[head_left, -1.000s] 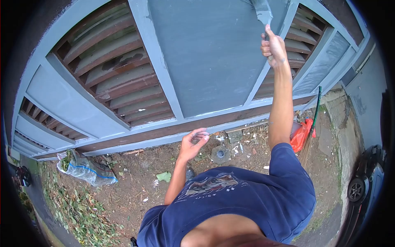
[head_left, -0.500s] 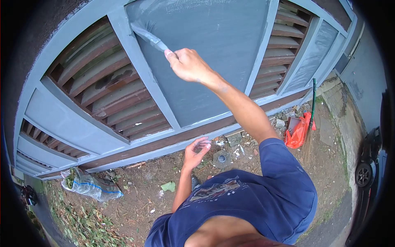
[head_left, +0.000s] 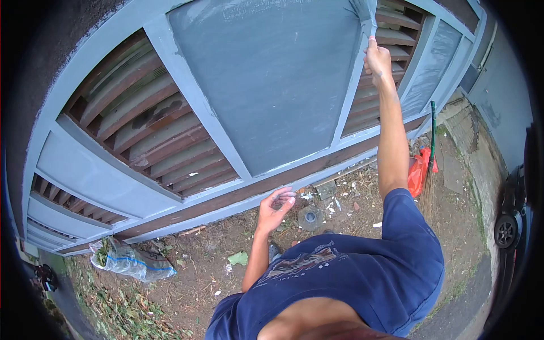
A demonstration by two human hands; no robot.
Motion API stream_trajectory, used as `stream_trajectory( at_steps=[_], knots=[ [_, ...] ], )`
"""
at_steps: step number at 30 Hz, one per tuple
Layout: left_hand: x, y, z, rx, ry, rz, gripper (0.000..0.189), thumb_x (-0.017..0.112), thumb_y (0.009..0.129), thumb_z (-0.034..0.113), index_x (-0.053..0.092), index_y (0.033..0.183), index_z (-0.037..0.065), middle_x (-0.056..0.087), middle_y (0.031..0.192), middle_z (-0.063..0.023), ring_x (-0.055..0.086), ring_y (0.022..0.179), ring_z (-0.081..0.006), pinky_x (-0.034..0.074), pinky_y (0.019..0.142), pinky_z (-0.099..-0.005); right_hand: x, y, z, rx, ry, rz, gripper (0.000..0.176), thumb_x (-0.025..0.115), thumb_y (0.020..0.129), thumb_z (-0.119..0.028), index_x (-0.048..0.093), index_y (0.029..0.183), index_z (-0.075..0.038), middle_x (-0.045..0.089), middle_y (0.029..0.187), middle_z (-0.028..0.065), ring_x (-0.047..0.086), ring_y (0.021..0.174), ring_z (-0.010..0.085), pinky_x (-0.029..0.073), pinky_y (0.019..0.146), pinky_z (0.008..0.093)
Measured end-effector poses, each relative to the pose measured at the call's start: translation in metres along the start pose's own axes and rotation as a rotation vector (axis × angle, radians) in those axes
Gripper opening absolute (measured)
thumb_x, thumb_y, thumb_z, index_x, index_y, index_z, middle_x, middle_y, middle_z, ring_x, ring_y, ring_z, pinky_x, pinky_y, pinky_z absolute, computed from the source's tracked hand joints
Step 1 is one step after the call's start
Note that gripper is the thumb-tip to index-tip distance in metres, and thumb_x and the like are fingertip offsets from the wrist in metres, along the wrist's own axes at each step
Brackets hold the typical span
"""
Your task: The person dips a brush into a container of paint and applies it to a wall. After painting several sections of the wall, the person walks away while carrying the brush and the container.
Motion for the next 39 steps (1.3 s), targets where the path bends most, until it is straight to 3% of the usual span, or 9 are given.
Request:
stream_trajectory(
  at_steps=[5, 6, 7, 12, 15, 19, 22, 29, 39],
  knots=[
    [-0.024, -0.023, -0.021, -0.064, -0.019, 0.044, 0.034, 0.065, 0.089, 0.007, 0.057, 0.121, -0.002, 0.066, 0.106, -0.0127, 0.063, 0.096, -0.0169, 0.051, 0.086, -0.0309, 0.079, -0.057, -0.031, -0.262, -0.194, 0.008, 0.055, 0.040, 0.097, -0.037, 0.058, 0.069, 0.007, 0.059, 0.064, 0.0250, 0.060, 0.068, 0.0446, 0.046, 0.068, 0.0479],
    [-0.027, -0.026, -0.023, -0.072, -0.027, 0.060, 0.034, 0.064, 0.089, 0.007, 0.057, 0.121, -0.002, 0.066, 0.106, -0.0125, 0.063, 0.096, -0.0168, 0.051, 0.087, -0.0309, 0.101, -0.084, -0.048, -0.345, -0.195, -0.037, 0.055, 0.040, 0.097, -0.037, 0.058, 0.067, 0.007, 0.059, 0.063, 0.0255, 0.060, 0.068, 0.0451, 0.046, 0.065, 0.0475],
    [-0.031, -0.029, -0.024, -0.082, -0.034, 0.076, 0.034, 0.064, 0.089, 0.006, 0.057, 0.121, -0.002, 0.066, 0.106, -0.0123, 0.063, 0.096, -0.0168, 0.051, 0.087, -0.0309, 0.128, -0.100, -0.049, -0.391, -0.117, -0.081, 0.057, 0.043, 0.098, -0.040, 0.052, 0.065, 0.005, 0.047, 0.051, 0.0141, 0.046, 0.050, 0.0229, 0.042, 0.055, 0.0412],
    [-0.037, -0.031, -0.020, -0.091, -0.078, 0.145, 0.036, 0.068, 0.086, 0.007, 0.058, 0.119, -0.002, 0.068, 0.101, -0.0106, 0.063, 0.090, -0.0137, 0.050, 0.084, -0.0288, 0.219, -0.191, -0.073, -0.357, -0.110, -0.584, 0.055, 0.045, 0.095, -0.038, 0.059, 0.067, 0.007, 0.058, 0.064, 0.0298, 0.060, 0.067, 0.0466, 0.047, 0.065, 0.0508],
    [-0.036, -0.028, -0.019, -0.084, -0.040, 0.140, 0.035, 0.068, 0.086, 0.007, 0.059, 0.119, -0.002, 0.069, 0.101, -0.0099, 0.063, 0.090, -0.0134, 0.049, 0.085, -0.0294, 0.203, -0.175, -0.067, -0.329, -0.202, -0.593, 0.056, 0.045, 0.095, -0.039, 0.059, 0.067, 0.007, 0.059, 0.063, 0.0281, 0.061, 0.065, 0.0441, 0.047, 0.064, 0.0499],
    [-0.032, -0.024, -0.013, -0.068, -0.017, 0.099, 0.034, 0.068, 0.086, 0.007, 0.060, 0.118, 0.000, 0.069, 0.101, -0.0098, 0.063, 0.089, -0.0130, 0.049, 0.084, -0.0289, 0.128, -0.102, -0.035, -0.333, -0.269, -0.329, 0.061, 0.045, 0.094, -0.051, 0.055, 0.065, 0.001, 0.051, 0.053, 0.0101, 0.051, 0.053, 0.0208, 0.042, 0.054, 0.0383],
    [-0.028, -0.019, -0.013, -0.083, 0.039, 0.041, 0.033, 0.066, 0.088, 0.007, 0.058, 0.120, 0.000, 0.067, 0.104, -0.0108, 0.063, 0.096, -0.0162, 0.050, 0.087, -0.0309, 0.065, -0.059, -0.011, -0.282, -0.324, -0.039, 0.059, 0.042, 0.094, -0.046, 0.060, 0.069, 0.004, 0.062, 0.066, 0.0232, 0.061, 0.070, 0.0399, 0.047, 0.069, 0.0458],
    [-0.017, -0.017, -0.003, -0.050, 0.039, 0.051, 0.034, 0.066, 0.088, 0.007, 0.058, 0.120, -0.002, 0.067, 0.104, -0.0119, 0.063, 0.096, -0.0171, 0.049, 0.087, -0.0312, 0.058, -0.055, 0.033, -0.162, -0.282, 0.129, 0.058, 0.038, 0.095, -0.041, 0.063, 0.072, 0.006, 0.063, 0.069, 0.0263, 0.062, 0.076, 0.0446, 0.047, 0.075, 0.0485],
    [0.002, -0.018, -0.022, -0.149, 0.044, 0.005, 0.035, 0.066, 0.088, 0.009, 0.058, 0.120, -0.002, 0.067, 0.103, -0.0113, 0.063, 0.093, -0.0149, 0.051, 0.085, -0.0297, 0.206, -0.210, 0.027, -0.168, -0.128, -0.641, 0.053, 0.046, 0.096, -0.038, 0.060, 0.070, 0.007, 0.058, 0.064, 0.0300, 0.060, 0.067, 0.0481, 0.047, 0.065, 0.0521]
  ],
)
Point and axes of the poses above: each hand's wrist, its own y-axis towards the middle knuckle, its own x-axis out of the palm, z = x × y, the point moved 7 cm from there along y, towards the middle knuckle
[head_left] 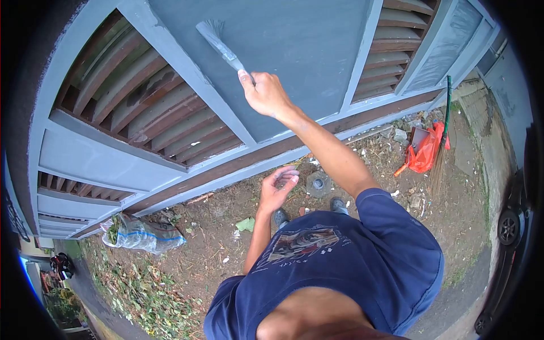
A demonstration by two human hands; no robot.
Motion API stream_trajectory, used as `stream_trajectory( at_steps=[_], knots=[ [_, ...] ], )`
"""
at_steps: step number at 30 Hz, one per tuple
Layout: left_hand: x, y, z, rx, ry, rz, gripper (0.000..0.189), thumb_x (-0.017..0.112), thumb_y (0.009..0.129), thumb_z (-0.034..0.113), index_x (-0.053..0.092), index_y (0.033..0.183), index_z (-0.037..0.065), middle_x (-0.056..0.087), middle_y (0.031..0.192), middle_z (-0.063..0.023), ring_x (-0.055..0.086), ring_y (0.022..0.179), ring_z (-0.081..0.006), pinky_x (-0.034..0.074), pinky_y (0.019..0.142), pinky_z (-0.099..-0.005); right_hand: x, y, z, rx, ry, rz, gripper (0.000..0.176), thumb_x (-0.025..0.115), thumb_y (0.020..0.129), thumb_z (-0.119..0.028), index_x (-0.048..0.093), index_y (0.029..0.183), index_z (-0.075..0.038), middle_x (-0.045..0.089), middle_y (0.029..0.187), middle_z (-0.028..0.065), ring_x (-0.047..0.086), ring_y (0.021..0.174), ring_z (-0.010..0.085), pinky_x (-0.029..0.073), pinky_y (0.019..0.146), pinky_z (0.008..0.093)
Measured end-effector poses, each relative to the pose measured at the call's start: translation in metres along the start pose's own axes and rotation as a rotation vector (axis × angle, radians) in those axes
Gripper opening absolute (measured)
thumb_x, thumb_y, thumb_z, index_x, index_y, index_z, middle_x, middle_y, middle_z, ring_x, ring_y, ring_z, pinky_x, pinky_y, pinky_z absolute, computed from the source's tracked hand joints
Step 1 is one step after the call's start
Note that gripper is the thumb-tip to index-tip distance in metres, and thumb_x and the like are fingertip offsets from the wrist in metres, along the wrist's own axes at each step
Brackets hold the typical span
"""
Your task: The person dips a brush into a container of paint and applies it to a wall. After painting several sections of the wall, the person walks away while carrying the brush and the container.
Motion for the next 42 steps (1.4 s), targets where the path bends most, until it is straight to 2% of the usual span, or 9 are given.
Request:
stream_trajectory(
  at_steps=[6, 12, 18, 20, 23, 26, 30, 35, 42],
  knots=[
    [0.006, 0.013, 0.019, 0.068, 0.043, -0.051, 0.034, 0.070, 0.085, 0.010, 0.062, 0.116, 0.001, 0.069, 0.101, -0.0094, 0.063, 0.090, -0.0131, 0.050, 0.084, -0.0289, -0.124, 0.008, 0.059, 0.072, -0.116, 0.353, 0.056, 0.048, 0.094, -0.045, 0.056, 0.068, 0.004, 0.054, 0.057, 0.0230, 0.054, 0.055, 0.0396, 0.042, 0.055, 0.0455],
    [-0.014, 0.003, 0.016, 0.079, 0.037, 0.022, 0.034, 0.070, 0.085, 0.010, 0.062, 0.117, 0.001, 0.069, 0.100, -0.0089, 0.064, 0.090, -0.0133, 0.050, 0.084, -0.0294, -0.212, 0.000, 0.127, 0.203, -0.187, 0.786, 0.055, 0.042, 0.096, -0.042, 0.064, 0.077, 0.004, 0.061, 0.067, 0.0258, 0.062, 0.072, 0.0443, 0.046, 0.069, 0.0489],
    [-0.027, -0.009, 0.003, 0.031, 0.033, 0.081, 0.035, 0.070, 0.085, 0.010, 0.061, 0.118, 0.001, 0.069, 0.102, -0.0096, 0.065, 0.090, -0.0141, 0.051, 0.083, -0.0295, -0.094, 0.004, 0.066, -0.010, -0.085, 0.703, 0.048, 0.043, 0.098, -0.030, 0.057, 0.067, 0.004, 0.056, 0.058, 0.0239, 0.058, 0.060, 0.0444, 0.044, 0.058, 0.0489],
    [-0.032, -0.011, 0.002, 0.051, 0.030, 0.114, 0.035, 0.070, 0.085, 0.010, 0.061, 0.118, 0.001, 0.069, 0.102, -0.0102, 0.065, 0.091, -0.0144, 0.051, 0.083, -0.0296, -0.042, -0.003, 0.041, -0.065, 0.022, 0.538, 0.048, 0.043, 0.099, -0.029, 0.054, 0.065, 0.003, 0.052, 0.052, 0.0222, 0.056, 0.052, 0.0432, 0.042, 0.051, 0.0471],
    [-0.034, -0.012, 0.001, 0.007, 0.013, 0.141, 0.035, 0.069, 0.085, 0.009, 0.061, 0.118, 0.000, 0.069, 0.102, -0.0110, 0.065, 0.091, -0.0148, 0.051, 0.083, -0.0295, 0.033, -0.015, 0.013, -0.116, -0.010, 0.162, 0.046, 0.047, 0.097, -0.031, 0.055, 0.070, 0.005, 0.054, 0.057, 0.0293, 0.057, 0.061, 0.0500, 0.044, 0.057, 0.0544],
    [-0.035, -0.010, -0.001, -0.001, 0.013, 0.136, 0.035, 0.069, 0.085, 0.008, 0.061, 0.118, 0.000, 0.069, 0.102, -0.0116, 0.065, 0.091, -0.0151, 0.051, 0.083, -0.0292, 0.051, -0.014, 0.011, -0.164, -0.045, 0.079, 0.048, 0.049, 0.096, -0.033, 0.055, 0.068, 0.005, 0.053, 0.056, 0.0292, 0.057, 0.059, 0.0486, 0.044, 0.056, 0.0533],
    [-0.029, 0.002, 0.003, -0.001, 0.005, 0.058, 0.037, 0.067, 0.088, 0.010, 0.057, 0.121, -0.002, 0.067, 0.104, -0.0115, 0.063, 0.092, -0.0144, 0.051, 0.085, -0.0294, -0.062, 0.000, 0.061, -0.061, -0.166, 0.254, 0.052, 0.053, 0.094, -0.039, 0.054, 0.064, 0.003, 0.051, 0.053, 0.0267, 0.054, 0.053, 0.0450, 0.040, 0.051, 0.0497],
    [-0.024, 0.008, 0.013, 0.064, 0.074, 0.016, 0.036, 0.066, 0.088, 0.009, 0.057, 0.121, -0.001, 0.067, 0.104, -0.0116, 0.063, 0.092, -0.0142, 0.051, 0.083, -0.0289, -0.182, 0.000, 0.112, 0.091, -0.305, 0.555, 0.057, 0.049, 0.094, -0.046, 0.055, 0.066, 0.004, 0.056, 0.062, 0.0276, 0.057, 0.066, 0.0471, 0.043, 0.060, 0.0497],
    [-0.023, -0.004, 0.005, 0.037, 0.006, 0.066, 0.035, 0.069, 0.085, 0.007, 0.061, 0.118, 0.001, 0.069, 0.101, -0.0101, 0.064, 0.088, -0.0134, 0.050, 0.083, -0.0290, -0.203, -0.007, 0.162, 0.262, -0.243, 0.798, 0.057, 0.042, 0.096, -0.043, 0.064, 0.074, 0.005, 0.061, 0.071, 0.0289, 0.061, 0.075, 0.0477, 0.046, 0.069, 0.0517]
  ],
)
Point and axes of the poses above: each hand's wrist, its own y-axis towards the middle knuckle, its own x-axis out of the palm, z = x × y, the point moved 7 cm from there along y, towards the middle knuckle
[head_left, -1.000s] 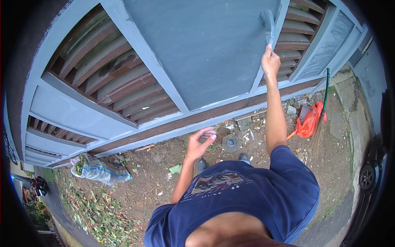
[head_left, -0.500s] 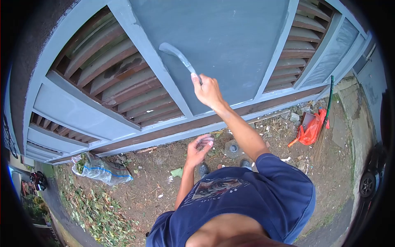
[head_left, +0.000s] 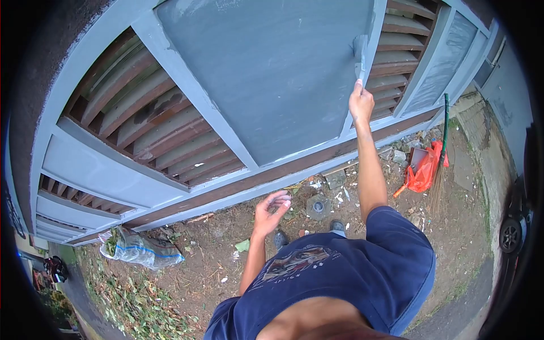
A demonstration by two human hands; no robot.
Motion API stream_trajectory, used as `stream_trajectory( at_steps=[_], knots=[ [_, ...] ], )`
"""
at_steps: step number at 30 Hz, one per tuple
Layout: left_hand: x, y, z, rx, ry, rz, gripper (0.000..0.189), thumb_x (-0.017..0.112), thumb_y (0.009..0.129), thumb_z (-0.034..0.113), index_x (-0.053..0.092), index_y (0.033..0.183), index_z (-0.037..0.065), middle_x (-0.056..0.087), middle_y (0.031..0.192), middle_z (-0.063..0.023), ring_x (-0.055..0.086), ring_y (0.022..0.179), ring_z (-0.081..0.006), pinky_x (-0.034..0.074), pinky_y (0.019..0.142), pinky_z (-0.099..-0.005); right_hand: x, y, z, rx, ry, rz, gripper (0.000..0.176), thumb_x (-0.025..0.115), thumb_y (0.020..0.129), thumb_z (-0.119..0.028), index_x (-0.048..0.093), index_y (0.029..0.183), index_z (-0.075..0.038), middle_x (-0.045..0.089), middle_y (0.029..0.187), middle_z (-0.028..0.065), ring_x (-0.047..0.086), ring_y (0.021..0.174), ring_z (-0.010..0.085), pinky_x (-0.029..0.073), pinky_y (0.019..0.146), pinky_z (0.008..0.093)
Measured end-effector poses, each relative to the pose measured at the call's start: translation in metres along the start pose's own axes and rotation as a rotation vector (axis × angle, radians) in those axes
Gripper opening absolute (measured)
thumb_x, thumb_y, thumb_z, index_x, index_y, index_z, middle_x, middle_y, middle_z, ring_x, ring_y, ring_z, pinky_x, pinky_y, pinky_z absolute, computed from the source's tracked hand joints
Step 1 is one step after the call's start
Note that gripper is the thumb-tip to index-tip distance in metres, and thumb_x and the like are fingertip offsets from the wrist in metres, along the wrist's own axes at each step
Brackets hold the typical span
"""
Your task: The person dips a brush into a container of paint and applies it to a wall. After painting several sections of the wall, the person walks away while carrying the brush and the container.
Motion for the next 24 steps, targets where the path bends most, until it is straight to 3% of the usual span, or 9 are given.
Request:
stream_trajectory(
  at_steps=[3, 6, 8, 11, 18, 22, 24],
  knots=[
    [0.003, -0.007, -0.003, -0.033, 0.032, -0.002, 0.036, 0.069, 0.084, 0.006, 0.060, 0.119, 0.001, 0.069, 0.101, -0.0102, 0.064, 0.089, -0.0134, 0.051, 0.083, -0.0292, 0.040, -0.069, -0.049, -0.127, 0.098, -0.114, 0.051, 0.043, 0.097, -0.035, 0.060, 0.070, 0.005, 0.058, 0.064, 0.0293, 0.059, 0.070, 0.0497, 0.045, 0.064, 0.0533],
    [0.005, -0.010, 0.000, -0.021, 0.028, 0.009, 0.036, 0.069, 0.085, 0.006, 0.060, 0.119, 0.001, 0.069, 0.102, -0.0103, 0.064, 0.089, -0.0134, 0.051, 0.083, -0.0293, 0.076, -0.144, -0.092, -0.185, 0.235, -0.354, 0.049, 0.044, 0.098, -0.032, 0.058, 0.071, 0.006, 0.057, 0.061, 0.0289, 0.059, 0.066, 0.0494, 0.046, 0.059, 0.0537],
    [0.003, -0.011, -0.003, -0.030, 0.031, 0.013, 0.036, 0.069, 0.085, 0.006, 0.060, 0.119, 0.001, 0.069, 0.102, -0.0103, 0.064, 0.089, -0.0135, 0.051, 0.083, -0.0292, 0.101, -0.192, -0.110, -0.264, 0.168, -0.591, 0.048, 0.045, 0.097, -0.033, 0.059, 0.075, 0.007, 0.057, 0.060, 0.0294, 0.059, 0.065, 0.0496, 0.047, 0.061, 0.0551],
    [0.001, -0.014, -0.005, -0.041, 0.021, 0.029, 0.036, 0.069, 0.085, 0.006, 0.060, 0.120, 0.001, 0.069, 0.102, -0.0102, 0.064, 0.089, -0.0137, 0.052, 0.082, -0.0291, 0.115, -0.222, -0.122, -0.354, 0.122, -0.752, 0.048, 0.048, 0.095, -0.037, 0.059, 0.075, 0.006, 0.057, 0.058, 0.0290, 0.060, 0.063, 0.0488, 0.048, 0.061, 0.0559],
    [0.004, -0.006, -0.005, 0.002, 0.047, -0.017, 0.036, 0.069, 0.085, 0.008, 0.061, 0.119, 0.001, 0.069, 0.102, -0.0104, 0.064, 0.089, -0.0138, 0.051, 0.083, -0.0297, 0.040, -0.080, -0.056, -0.256, -0.030, -0.437, 0.056, 0.050, 0.094, -0.045, 0.056, 0.064, 0.003, 0.055, 0.059, 0.0272, 0.057, 0.062, 0.0474, 0.042, 0.055, 0.0511],
    [0.009, -0.001, 0.007, -0.018, 0.068, -0.045, 0.034, 0.067, 0.087, 0.008, 0.059, 0.119, 0.001, 0.068, 0.104, -0.0108, 0.063, 0.093, -0.0149, 0.051, 0.085, -0.0308, -0.012, -0.016, -0.009, -0.164, -0.086, -0.099, 0.057, 0.047, 0.094, -0.045, 0.062, 0.070, 0.005, 0.059, 0.065, 0.0285, 0.060, 0.070, 0.0479, 0.045, 0.065, 0.0506],
    [0.010, -0.001, 0.001, -0.024, 0.046, -0.046, 0.034, 0.067, 0.086, 0.008, 0.060, 0.119, 0.001, 0.068, 0.104, -0.0106, 0.063, 0.092, -0.0145, 0.051, 0.085, -0.0308, -0.018, -0.004, 0.012, -0.104, -0.082, -0.053, 0.057, 0.045, 0.095, -0.044, 0.062, 0.071, 0.005, 0.060, 0.066, 0.0288, 0.060, 0.072, 0.0479, 0.046, 0.067, 0.0510]
  ],
)
Point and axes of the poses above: each hand's wrist, its own y-axis towards the middle knuckle, its own x-axis out of the palm, z = x × y, the point moved 7 cm from there along y, towards the middle knuckle
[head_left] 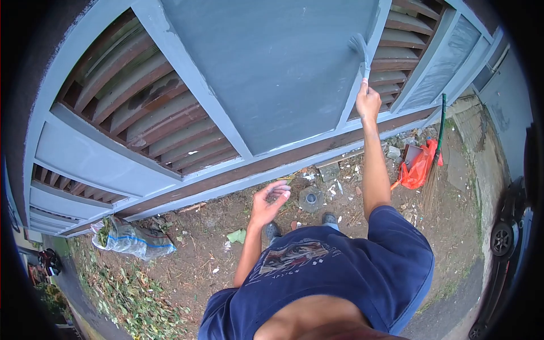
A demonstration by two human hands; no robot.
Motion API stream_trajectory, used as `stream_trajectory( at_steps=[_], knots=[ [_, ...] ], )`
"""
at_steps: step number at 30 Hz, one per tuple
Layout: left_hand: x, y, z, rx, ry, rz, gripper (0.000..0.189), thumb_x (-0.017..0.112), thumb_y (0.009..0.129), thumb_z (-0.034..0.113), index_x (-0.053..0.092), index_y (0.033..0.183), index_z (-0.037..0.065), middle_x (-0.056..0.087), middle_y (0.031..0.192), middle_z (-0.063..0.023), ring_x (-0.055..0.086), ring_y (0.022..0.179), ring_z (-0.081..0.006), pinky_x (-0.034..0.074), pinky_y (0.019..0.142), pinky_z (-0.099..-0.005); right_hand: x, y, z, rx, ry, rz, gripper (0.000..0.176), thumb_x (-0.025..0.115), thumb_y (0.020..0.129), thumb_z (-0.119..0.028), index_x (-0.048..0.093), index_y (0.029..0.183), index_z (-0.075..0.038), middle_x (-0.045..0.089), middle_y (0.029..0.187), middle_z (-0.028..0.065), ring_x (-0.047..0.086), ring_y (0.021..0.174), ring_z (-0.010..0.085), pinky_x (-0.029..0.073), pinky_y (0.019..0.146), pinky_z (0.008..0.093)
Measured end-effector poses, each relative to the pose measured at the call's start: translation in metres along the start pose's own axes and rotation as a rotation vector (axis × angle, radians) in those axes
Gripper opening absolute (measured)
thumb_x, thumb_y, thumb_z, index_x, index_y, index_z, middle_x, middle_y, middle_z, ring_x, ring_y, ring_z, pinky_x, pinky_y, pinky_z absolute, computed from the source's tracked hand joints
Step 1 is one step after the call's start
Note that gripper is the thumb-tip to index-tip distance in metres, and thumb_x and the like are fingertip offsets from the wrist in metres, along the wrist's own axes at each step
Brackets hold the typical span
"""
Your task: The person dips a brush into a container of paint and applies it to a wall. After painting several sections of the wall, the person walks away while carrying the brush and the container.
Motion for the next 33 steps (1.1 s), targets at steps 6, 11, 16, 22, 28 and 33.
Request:
stream_trajectory(
  at_steps=[6, 11, 16, 22, 28, 33],
  knots=[
    [-0.004, -0.013, -0.001, 0.032, 0.005, 0.026, 0.034, 0.068, 0.086, 0.008, 0.060, 0.119, 0.001, 0.068, 0.103, -0.0099, 0.063, 0.092, -0.0151, 0.051, 0.084, -0.0302, 0.083, -0.084, -0.053, 0.044, 0.159, -0.119, 0.052, 0.043, 0.097, -0.036, 0.062, 0.071, 0.005, 0.060, 0.065, 0.0281, 0.060, 0.069, 0.0487, 0.046, 0.066, 0.0517],
    [-0.022, -0.026, -0.009, -0.004, 0.005, 0.099, 0.035, 0.067, 0.087, 0.009, 0.059, 0.120, 0.000, 0.068, 0.103, -0.0101, 0.063, 0.092, -0.0155, 0.051, 0.083, -0.0298, 0.141, -0.201, -0.144, -0.137, 0.309, -0.539, 0.051, 0.046, 0.096, -0.035, 0.058, 0.068, 0.005, 0.057, 0.062, 0.0297, 0.058, 0.066, 0.0507, 0.046, 0.063, 0.0541],
    [-0.030, -0.027, -0.009, -0.037, -0.029, 0.162, 0.034, 0.069, 0.084, 0.007, 0.061, 0.117, 0.002, 0.070, 0.100, -0.0098, 0.065, 0.089, -0.0139, 0.051, 0.084, -0.0295, 0.143, -0.203, -0.130, -0.143, 0.258, -0.647, 0.052, 0.049, 0.095, -0.038, 0.058, 0.068, 0.005, 0.055, 0.059, 0.0302, 0.058, 0.064, 0.0501, 0.046, 0.061, 0.0540],
    [-0.020, -0.012, -0.004, 0.000, 0.020, 0.078, 0.034, 0.070, 0.084, 0.009, 0.062, 0.117, 0.002, 0.070, 0.101, -0.0097, 0.065, 0.090, -0.0136, 0.051, 0.084, -0.0296, 0.060, -0.080, 0.001, 0.030, -0.010, -0.296, 0.058, 0.048, 0.094, -0.046, 0.060, 0.069, 0.005, 0.058, 0.063, 0.0278, 0.060, 0.068, 0.0470, 0.045, 0.063, 0.0504],
    [-0.017, -0.013, -0.005, 0.004, 0.023, 0.049, 0.034, 0.067, 0.087, 0.008, 0.060, 0.119, 0.001, 0.068, 0.103, -0.0108, 0.064, 0.093, -0.0151, 0.050, 0.086, -0.0306, 0.044, -0.048, 0.054, 0.161, -0.028, -0.099, 0.060, 0.045, 0.094, -0.046, 0.064, 0.073, 0.006, 0.061, 0.066, 0.0276, 0.061, 0.070, 0.0465, 0.044, 0.066, 0.0523],
    [-0.026, -0.028, -0.011, -0.037, 0.014, 0.121, 0.035, 0.067, 0.087, 0.008, 0.060, 0.120, 0.000, 0.068, 0.103, -0.0105, 0.063, 0.092, -0.0143, 0.050, 0.085, -0.0301, 0.127, -0.145, -0.015, 0.229, 0.192, -0.166, 0.053, 0.044, 0.096, -0.037, 0.062, 0.071, 0.006, 0.060, 0.065, 0.0286, 0.060, 0.069, 0.0485, 0.044, 0.066, 0.0536]
  ],
)
Point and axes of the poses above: each hand's wrist, its own y-axis towards the middle knuckle, its own x-axis out of the palm, z = x × y, the point moved 7 cm from there along y, towards the middle knuckle
